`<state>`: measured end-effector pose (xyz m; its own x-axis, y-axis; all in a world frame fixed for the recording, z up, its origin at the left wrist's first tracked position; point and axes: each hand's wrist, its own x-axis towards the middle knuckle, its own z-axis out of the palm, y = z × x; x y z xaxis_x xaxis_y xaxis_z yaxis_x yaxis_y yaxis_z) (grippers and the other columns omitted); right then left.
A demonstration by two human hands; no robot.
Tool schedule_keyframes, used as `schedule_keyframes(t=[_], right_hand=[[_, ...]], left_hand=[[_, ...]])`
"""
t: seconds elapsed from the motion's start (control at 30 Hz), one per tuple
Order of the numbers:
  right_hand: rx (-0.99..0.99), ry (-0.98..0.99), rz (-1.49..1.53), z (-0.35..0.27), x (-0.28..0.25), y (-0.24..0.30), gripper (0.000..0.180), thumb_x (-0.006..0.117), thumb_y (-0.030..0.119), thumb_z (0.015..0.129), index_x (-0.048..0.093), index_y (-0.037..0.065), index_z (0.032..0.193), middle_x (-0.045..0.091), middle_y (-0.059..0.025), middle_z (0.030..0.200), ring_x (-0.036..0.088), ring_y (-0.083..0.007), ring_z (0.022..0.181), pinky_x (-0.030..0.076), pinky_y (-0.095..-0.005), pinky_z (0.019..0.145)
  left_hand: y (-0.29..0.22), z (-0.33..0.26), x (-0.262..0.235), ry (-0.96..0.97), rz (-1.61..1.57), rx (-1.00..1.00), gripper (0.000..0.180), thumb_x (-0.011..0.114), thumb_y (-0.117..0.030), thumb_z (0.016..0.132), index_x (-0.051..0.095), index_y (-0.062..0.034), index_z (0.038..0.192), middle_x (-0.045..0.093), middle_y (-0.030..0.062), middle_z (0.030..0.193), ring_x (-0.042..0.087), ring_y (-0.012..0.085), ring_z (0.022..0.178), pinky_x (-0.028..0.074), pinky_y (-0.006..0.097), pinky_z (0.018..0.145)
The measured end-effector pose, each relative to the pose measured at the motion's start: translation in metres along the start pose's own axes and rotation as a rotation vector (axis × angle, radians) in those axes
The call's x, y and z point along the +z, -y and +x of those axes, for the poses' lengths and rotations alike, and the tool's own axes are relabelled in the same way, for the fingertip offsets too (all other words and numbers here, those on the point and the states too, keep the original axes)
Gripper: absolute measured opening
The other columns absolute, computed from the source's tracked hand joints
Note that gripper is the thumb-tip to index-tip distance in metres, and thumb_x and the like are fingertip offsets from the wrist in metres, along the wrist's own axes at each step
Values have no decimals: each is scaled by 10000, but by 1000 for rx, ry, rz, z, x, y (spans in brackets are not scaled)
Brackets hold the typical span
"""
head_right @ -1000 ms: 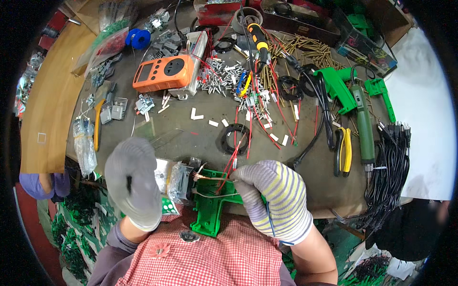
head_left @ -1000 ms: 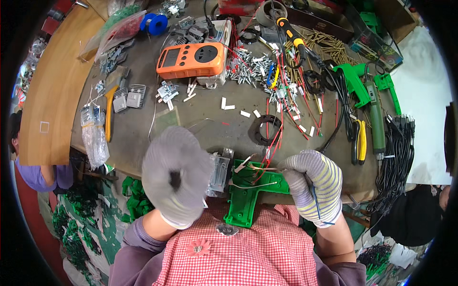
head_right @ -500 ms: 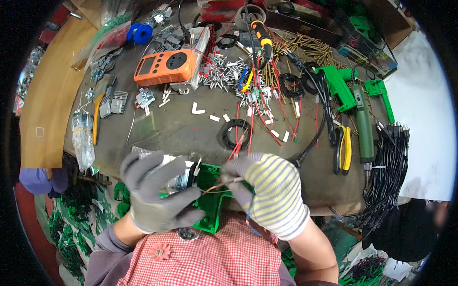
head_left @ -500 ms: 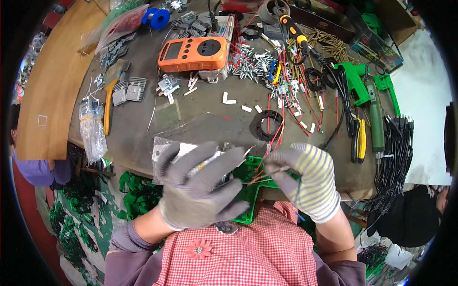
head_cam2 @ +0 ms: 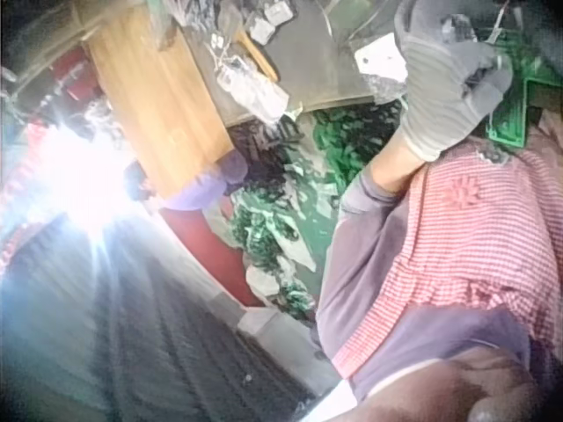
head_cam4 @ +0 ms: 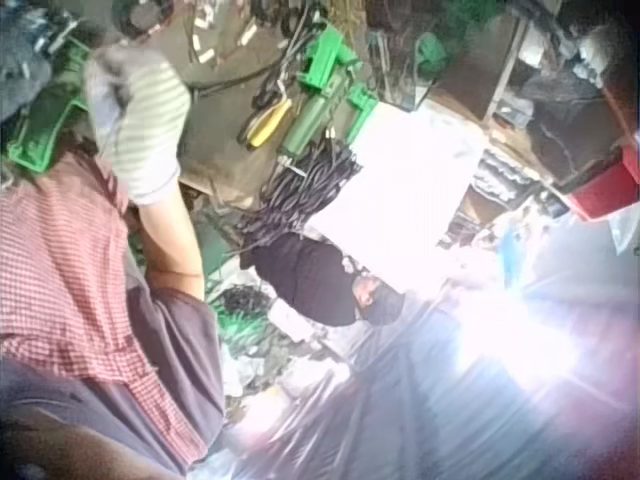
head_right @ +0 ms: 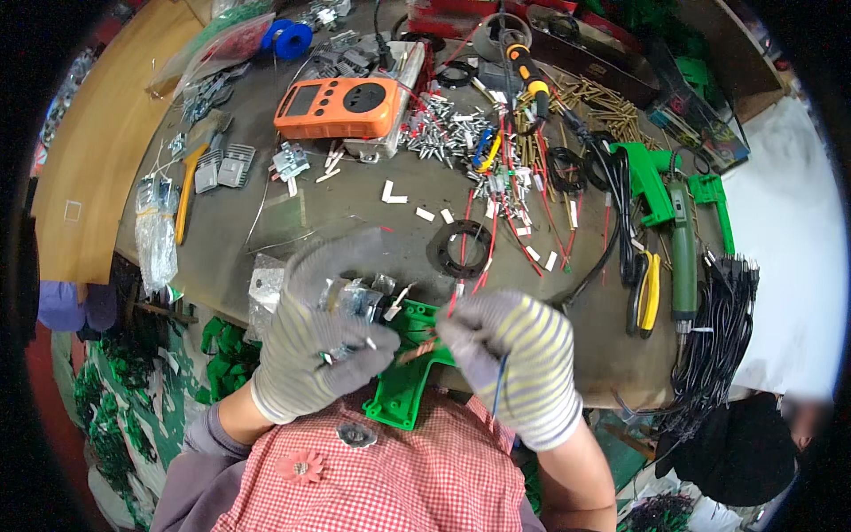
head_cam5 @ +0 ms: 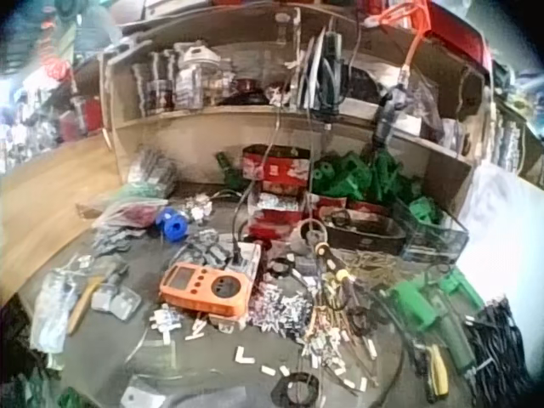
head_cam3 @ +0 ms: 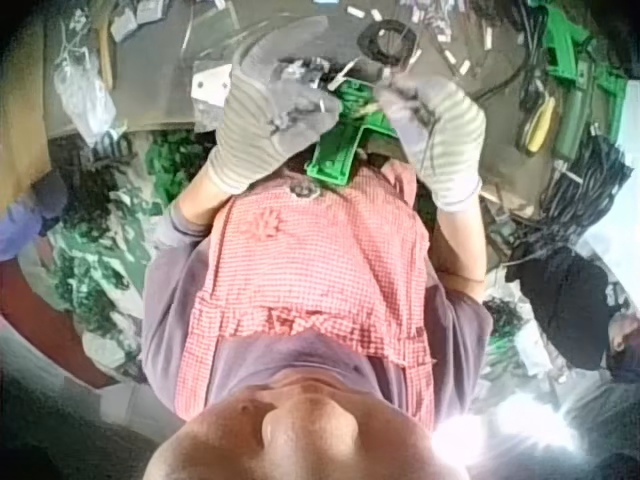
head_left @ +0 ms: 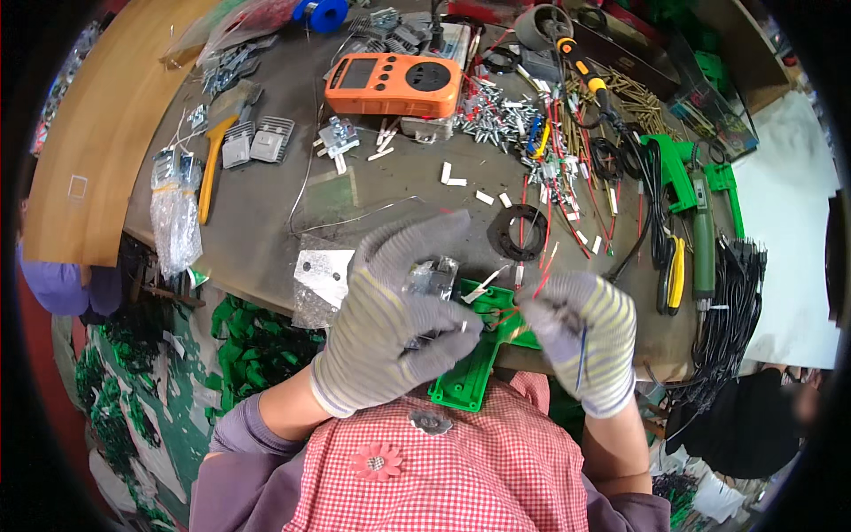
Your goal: Assembling the wiring and housing of a green handheld electronic device.
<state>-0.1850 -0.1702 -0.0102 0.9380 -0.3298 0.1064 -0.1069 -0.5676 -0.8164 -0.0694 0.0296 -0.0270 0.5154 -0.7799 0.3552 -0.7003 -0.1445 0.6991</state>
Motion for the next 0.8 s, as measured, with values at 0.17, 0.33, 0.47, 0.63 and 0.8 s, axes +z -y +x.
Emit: schedule_keyframes(t=[0.17, 0.33, 0.47, 0.63, 0.8], right_hand=[[-246, 36, -157, -3, 23, 12, 104, 749, 168, 809, 702, 75, 821, 627, -113, 650, 618, -330, 575, 471, -429, 534], [-399, -76, -84, 0, 31, 9, 139, 764, 191, 790, 703, 67, 800, 593, -104, 609, 597, -316, 545, 448, -413, 509], [-316, -11, -76, -1, 32, 12, 143, 773, 203, 783, 721, 76, 824, 594, -97, 610, 598, -297, 544, 446, -405, 512], [-291, -34, -90, -1, 34, 11, 148, 772, 213, 782, 741, 89, 855, 595, -84, 611, 592, -289, 542, 445, -406, 522], [-323, -21, -162, -3, 32, 9, 157, 763, 219, 791, 744, 95, 885, 597, -71, 621, 594, -287, 547, 447, -406, 525]], left_hand=[[0, 2, 3, -77, -145, -137, 185, 778, -240, 793, 805, -168, 961, 504, 110, 1472, 456, 345, 1322, 352, 441, 1105], [-2, 4, 5, -106, -202, -142, 212, 775, -194, 797, 810, -162, 1004, 507, 100, 1475, 443, 324, 1351, 351, 416, 1121], [-5, 0, 13, -276, -421, -231, 206, 776, -152, 792, 801, -108, 992, 504, 141, 1460, 477, 285, 1337, 405, 385, 1077], [-14, -5, -3, -271, -295, -367, 199, 749, -169, 813, 776, -57, 976, 467, 198, 1483, 478, 298, 1363, 398, 395, 1087], [-10, -8, 1, -162, -191, -262, 212, 813, -181, 770, 801, -161, 981, 483, 125, 1487, 410, 311, 1390, 347, 414, 1126]])
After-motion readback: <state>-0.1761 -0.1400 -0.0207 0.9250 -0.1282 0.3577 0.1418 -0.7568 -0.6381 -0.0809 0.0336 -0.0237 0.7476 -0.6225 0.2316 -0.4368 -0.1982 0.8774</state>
